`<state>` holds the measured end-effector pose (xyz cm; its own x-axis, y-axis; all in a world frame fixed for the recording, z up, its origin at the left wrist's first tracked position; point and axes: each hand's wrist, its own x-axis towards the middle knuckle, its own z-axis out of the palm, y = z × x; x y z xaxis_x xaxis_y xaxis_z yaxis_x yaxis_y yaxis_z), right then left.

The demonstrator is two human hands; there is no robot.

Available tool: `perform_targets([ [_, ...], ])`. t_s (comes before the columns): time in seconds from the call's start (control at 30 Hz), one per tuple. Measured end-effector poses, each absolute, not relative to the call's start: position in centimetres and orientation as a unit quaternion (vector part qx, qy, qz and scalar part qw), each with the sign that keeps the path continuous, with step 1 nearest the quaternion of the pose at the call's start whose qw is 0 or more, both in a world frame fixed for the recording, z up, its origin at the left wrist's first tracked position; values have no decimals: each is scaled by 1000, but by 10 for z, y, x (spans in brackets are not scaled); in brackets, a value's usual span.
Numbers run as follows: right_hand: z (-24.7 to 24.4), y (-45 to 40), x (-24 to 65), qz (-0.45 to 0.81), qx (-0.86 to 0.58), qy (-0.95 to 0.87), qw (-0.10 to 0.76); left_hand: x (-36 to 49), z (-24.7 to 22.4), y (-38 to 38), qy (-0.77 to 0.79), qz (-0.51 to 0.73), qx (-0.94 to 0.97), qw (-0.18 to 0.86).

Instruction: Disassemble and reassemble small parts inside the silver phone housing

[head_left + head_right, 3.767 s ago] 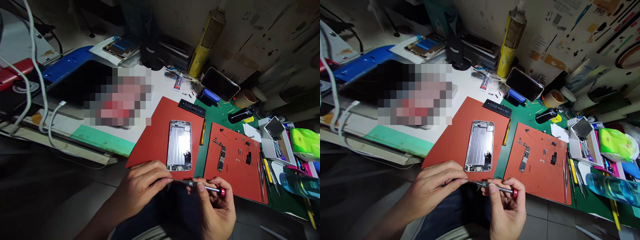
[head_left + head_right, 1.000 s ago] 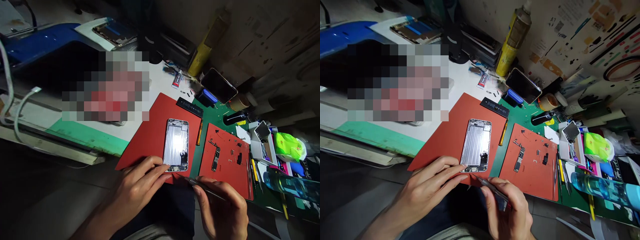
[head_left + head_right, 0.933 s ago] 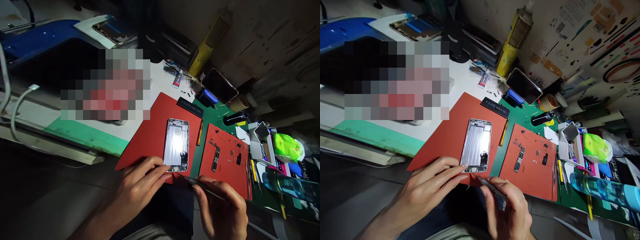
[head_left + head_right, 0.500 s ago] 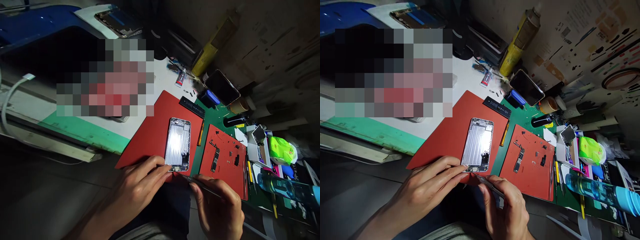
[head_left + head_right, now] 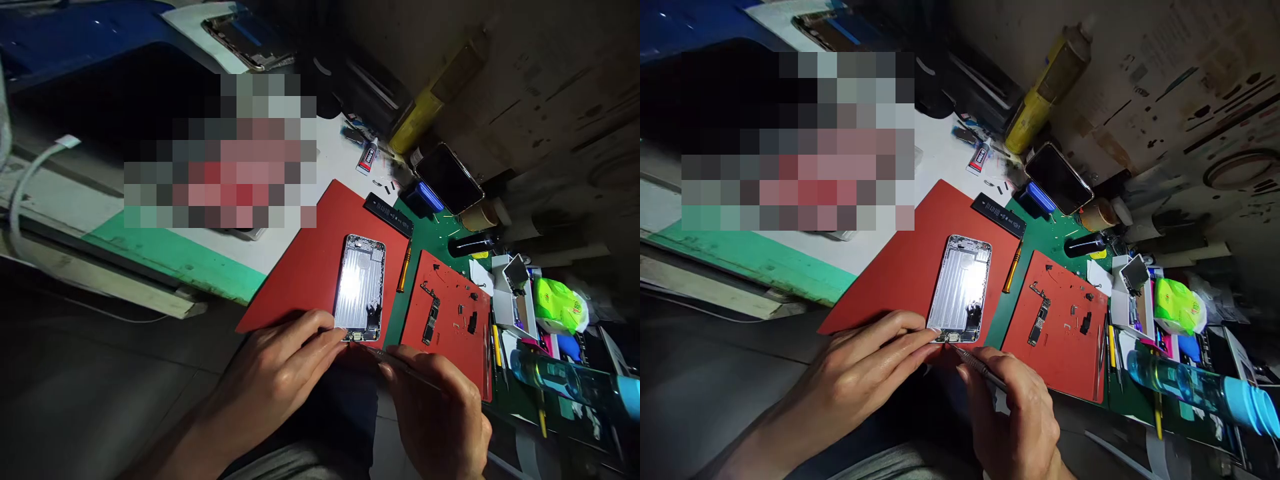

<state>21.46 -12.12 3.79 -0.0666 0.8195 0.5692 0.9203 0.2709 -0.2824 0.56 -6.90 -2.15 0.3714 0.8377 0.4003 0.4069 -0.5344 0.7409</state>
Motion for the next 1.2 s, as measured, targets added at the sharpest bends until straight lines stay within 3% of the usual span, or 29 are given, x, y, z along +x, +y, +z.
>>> perform_targets([
  [0.23, 59, -106, 219, 70, -511, -826, 229, 7, -28, -71, 398, 412, 778, 257],
  [0.43, 66, -90, 213, -58, -464, -848, 251, 8, -30, -73, 400, 417, 776, 253],
  [0.6, 69, -87, 208, -4, -464, -854, 235, 6, -34, -72, 383, 422, 779, 261],
  [0.73, 69, -86, 208, -54, -451, -855, 252, 6, -36, -74, 387, 422, 772, 276],
  [0.9, 72, -84, 205, -7, -440, -869, 226, 7, -38, -76, 379, 423, 774, 280],
  [1.2, 72, -84, 204, -48, -437, -867, 235, 7, -36, -74, 376, 427, 779, 262],
])
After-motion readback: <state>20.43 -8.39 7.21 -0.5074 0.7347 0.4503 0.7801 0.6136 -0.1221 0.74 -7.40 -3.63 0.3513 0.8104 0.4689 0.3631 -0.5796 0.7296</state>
